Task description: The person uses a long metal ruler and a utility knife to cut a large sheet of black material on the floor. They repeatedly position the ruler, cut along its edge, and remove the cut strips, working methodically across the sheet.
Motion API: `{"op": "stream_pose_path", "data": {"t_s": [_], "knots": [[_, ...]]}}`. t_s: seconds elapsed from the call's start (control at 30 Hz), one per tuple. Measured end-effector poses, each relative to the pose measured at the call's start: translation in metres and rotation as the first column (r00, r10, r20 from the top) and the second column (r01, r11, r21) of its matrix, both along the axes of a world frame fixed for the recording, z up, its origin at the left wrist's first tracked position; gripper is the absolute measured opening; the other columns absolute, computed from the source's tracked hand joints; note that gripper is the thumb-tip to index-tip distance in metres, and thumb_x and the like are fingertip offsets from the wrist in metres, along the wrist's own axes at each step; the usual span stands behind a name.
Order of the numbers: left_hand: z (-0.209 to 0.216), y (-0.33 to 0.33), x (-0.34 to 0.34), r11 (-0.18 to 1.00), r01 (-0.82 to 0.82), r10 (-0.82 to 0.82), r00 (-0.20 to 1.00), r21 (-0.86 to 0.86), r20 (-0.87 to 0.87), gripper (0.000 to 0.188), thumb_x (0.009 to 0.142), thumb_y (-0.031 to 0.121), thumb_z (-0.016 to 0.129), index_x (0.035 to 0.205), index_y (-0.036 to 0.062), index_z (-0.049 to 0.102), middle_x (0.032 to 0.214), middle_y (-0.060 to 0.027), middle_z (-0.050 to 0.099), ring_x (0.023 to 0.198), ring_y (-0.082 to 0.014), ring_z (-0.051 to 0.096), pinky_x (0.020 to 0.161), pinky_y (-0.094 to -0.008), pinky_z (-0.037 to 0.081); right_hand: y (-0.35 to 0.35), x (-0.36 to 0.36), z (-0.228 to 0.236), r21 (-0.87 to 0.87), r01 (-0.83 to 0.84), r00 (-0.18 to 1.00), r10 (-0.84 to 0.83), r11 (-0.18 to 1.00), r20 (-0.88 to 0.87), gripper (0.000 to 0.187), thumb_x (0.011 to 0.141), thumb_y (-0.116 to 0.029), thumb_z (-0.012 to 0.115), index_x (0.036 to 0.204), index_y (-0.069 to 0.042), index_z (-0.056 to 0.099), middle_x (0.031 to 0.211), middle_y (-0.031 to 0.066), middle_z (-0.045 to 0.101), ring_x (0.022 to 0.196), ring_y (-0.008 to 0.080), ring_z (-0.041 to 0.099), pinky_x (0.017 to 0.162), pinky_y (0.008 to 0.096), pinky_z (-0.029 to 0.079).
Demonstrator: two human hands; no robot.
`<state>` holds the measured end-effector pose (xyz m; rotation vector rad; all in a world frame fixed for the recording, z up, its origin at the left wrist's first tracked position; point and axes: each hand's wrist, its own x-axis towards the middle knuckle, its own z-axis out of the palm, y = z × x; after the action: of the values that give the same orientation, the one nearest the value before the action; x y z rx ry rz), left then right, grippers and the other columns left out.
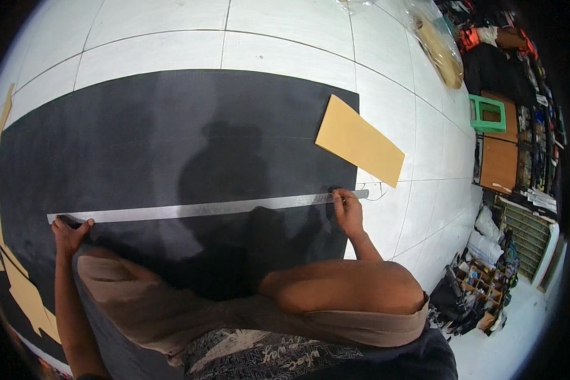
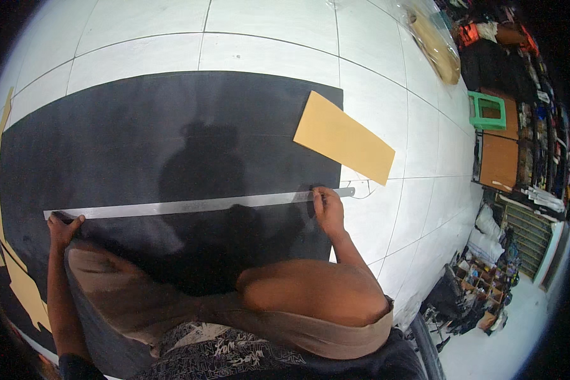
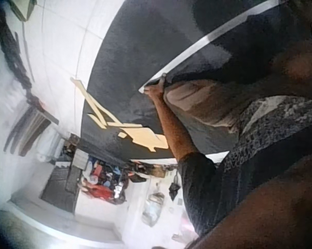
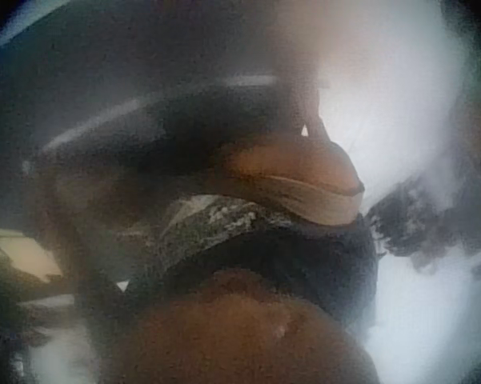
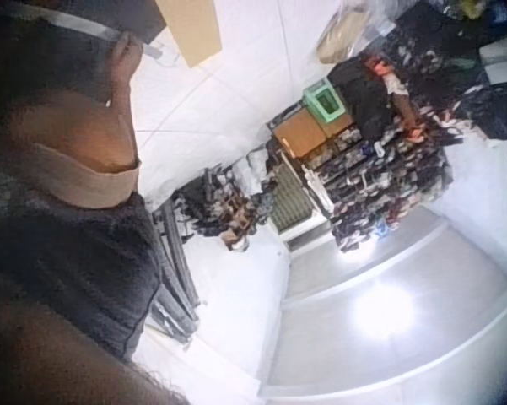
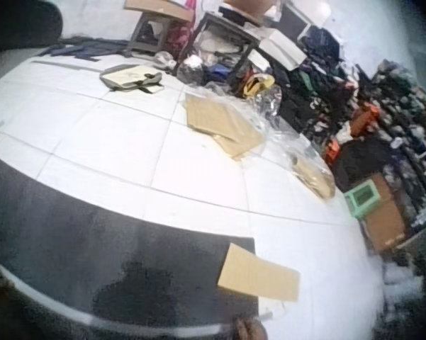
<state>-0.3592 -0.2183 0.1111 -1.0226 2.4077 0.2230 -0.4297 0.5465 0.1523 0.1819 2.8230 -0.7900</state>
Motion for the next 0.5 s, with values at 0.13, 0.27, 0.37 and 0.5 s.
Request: {"op": "stream_pose_path", "data": {"t_s": [0.13,0.27,0.37,0.5], "knots": [[0.007,-0.004,0.004,1.0,0.013,-0.013,1.0,0.015,0.005,0.151,0.057,0.078,0.084,0.149,-0.0198,0.015,0.151,-0.0422,0.023,0.141,-0.0535,0.034,0.114,-0.0529,0.039,-0.046,-0.006,0.002,0.045,-0.229,0.969,0.223,0.972,0.102,0.024,0.101,-0.017,0.059,0.112,0.001,0.07,0.111,0.0202,0.071,0.105,0.0366,0.067,0.095,0.0445,0.051],[0.015,0.016,-0.012,0.998,-0.049,0.048,0.998,0.049,0.03,0.152,0.057,0.076,0.085,0.149,-0.0198,0.012,0.152,-0.0431,0.021,0.142,-0.0537,0.033,0.114,-0.0532,0.039,-0.11,-0.015,-0.014,-0.018,-0.659,0.745,0.65,0.752,-0.15,0.018,0.094,-0.011,0.068,0.109,-0.004,0.072,0.112,0.0144,0.073,0.104,0.0312,0.069,0.091,0.0427,0.054],[0.008,0.004,-0.002,0.999,-0.047,0.046,0.998,0.005,0.047,0.153,0.055,0.075,0.087,0.151,-0.0175,0.011,0.154,-0.0396,0.021,0.143,-0.0526,0.032,0.115,-0.0539,0.038,-0.173,-0.031,-0.021,-0.143,-0.785,0.619,0.759,0.602,-0.204,0.021,0.091,-0.008,0.069,0.111,-0.005,0.072,0.113,0.012,0.073,0.104,0.0288,0.069,0.092,0.0415,0.054],[0.013,0.013,-0.011,0.995,-0.093,0.091,0.995,0.042,0.047,0.153,0.054,0.076,0.086,0.154,-0.0121,0.012,0.156,-0.0376,0.021,0.144,-0.0515,0.032,0.115,-0.0553,0.038,-0.195,-0.046,-0.016,-0.162,-0.849,0.524,0.842,0.503,-0.129,0.027,0.089,-0.005,0.069,0.116,-0.005,0.071,0.114,0.0118,0.072,0.102,0.0282,0.069,0.089,0.0412,0.055]]}}
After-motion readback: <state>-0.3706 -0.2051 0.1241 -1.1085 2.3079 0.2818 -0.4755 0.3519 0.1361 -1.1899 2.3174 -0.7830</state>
